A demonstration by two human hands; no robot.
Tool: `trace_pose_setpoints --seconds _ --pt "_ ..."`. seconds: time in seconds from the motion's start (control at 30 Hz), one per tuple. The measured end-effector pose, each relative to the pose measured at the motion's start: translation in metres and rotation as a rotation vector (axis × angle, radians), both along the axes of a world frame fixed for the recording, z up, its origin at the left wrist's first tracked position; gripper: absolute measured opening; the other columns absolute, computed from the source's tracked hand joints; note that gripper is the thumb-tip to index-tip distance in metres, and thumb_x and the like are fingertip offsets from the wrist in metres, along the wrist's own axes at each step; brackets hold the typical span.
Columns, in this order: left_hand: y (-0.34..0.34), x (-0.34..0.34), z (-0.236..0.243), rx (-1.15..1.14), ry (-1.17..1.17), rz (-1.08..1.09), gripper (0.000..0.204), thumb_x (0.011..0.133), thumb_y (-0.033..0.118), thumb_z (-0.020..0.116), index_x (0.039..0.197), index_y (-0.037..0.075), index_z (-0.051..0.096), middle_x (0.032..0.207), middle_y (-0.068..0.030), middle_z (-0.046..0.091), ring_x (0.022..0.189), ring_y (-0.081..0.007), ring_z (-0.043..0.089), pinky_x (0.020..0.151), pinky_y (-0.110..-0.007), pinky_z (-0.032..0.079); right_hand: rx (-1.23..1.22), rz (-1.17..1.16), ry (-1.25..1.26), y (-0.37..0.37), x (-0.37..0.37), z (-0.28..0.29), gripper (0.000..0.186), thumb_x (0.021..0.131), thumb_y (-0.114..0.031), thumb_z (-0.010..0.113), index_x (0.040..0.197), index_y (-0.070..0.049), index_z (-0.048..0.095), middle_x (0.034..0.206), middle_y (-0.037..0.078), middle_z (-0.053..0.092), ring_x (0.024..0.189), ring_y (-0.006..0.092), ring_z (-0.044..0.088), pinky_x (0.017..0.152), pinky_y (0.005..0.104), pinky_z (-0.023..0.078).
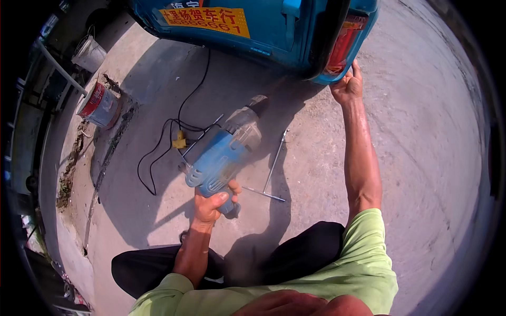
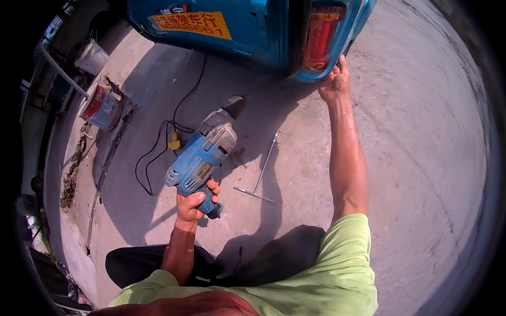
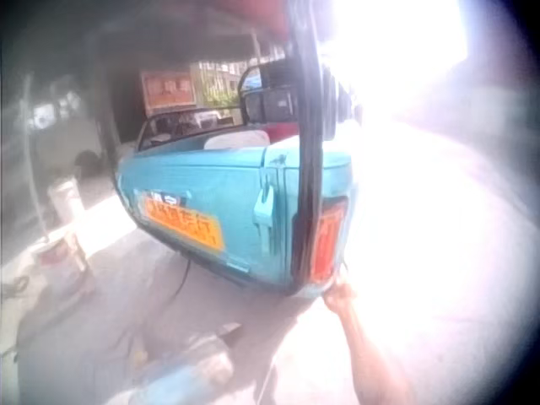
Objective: The person connects an electric drill cord to a power plug, installs a drill bit into the drill chuck, and drills into a vehicle's rear frame.
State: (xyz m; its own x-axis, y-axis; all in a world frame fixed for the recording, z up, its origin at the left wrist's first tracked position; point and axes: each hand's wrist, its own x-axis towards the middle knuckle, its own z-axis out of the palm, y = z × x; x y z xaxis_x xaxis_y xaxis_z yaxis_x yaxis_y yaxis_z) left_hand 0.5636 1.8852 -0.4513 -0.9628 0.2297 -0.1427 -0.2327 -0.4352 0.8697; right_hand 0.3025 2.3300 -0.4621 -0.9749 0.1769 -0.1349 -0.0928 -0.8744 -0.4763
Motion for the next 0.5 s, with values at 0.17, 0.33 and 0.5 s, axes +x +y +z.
trace_pose_setpoints --seconds 0.17,0.33,0.5 --pt "-0.006 0.004 -0.006 -0.036 0.002 0.002 0.059 0.079 0.014 0.072 0.132 -0.006 0.057 0.102 -0.0204 0.071 0.079 -0.0241 0.071 0.073 -0.036 0.061 1.236 -0.609 -0.247 0.009 0.032 0.058 0.064 0.101 -0.049 0.059 0.144 -0.002 0.055 0.141 0.018 0.062 0.130 0.0291 0.059 0.107 0.0409 0.046" --pt "-0.014 0.000 -0.013 -0.118 0.038 0.027 0.055 0.078 0.015 0.074 0.127 -0.007 0.059 0.100 -0.0196 0.072 0.077 -0.0233 0.072 0.071 -0.035 0.063 1.609 -0.848 0.524 -0.039 0.055 0.198 0.059 0.099 -0.048 0.062 0.143 -0.008 0.060 0.138 0.015 0.065 0.127 0.0296 0.063 0.109 0.0400 0.048" --pt "-0.001 -0.010 -0.002 0.012 0.041 0.033 0.061 0.077 0.014 0.072 0.132 -0.007 0.056 0.100 -0.0185 0.072 0.079 -0.0242 0.072 0.069 -0.035 0.064 1.912 -0.615 0.527 -0.070 0.065 0.293 0.063 0.100 -0.045 0.057 0.155 -0.016 0.048 0.151 0.017 0.055 0.140 0.0354 0.052 0.117 0.0485 0.040"
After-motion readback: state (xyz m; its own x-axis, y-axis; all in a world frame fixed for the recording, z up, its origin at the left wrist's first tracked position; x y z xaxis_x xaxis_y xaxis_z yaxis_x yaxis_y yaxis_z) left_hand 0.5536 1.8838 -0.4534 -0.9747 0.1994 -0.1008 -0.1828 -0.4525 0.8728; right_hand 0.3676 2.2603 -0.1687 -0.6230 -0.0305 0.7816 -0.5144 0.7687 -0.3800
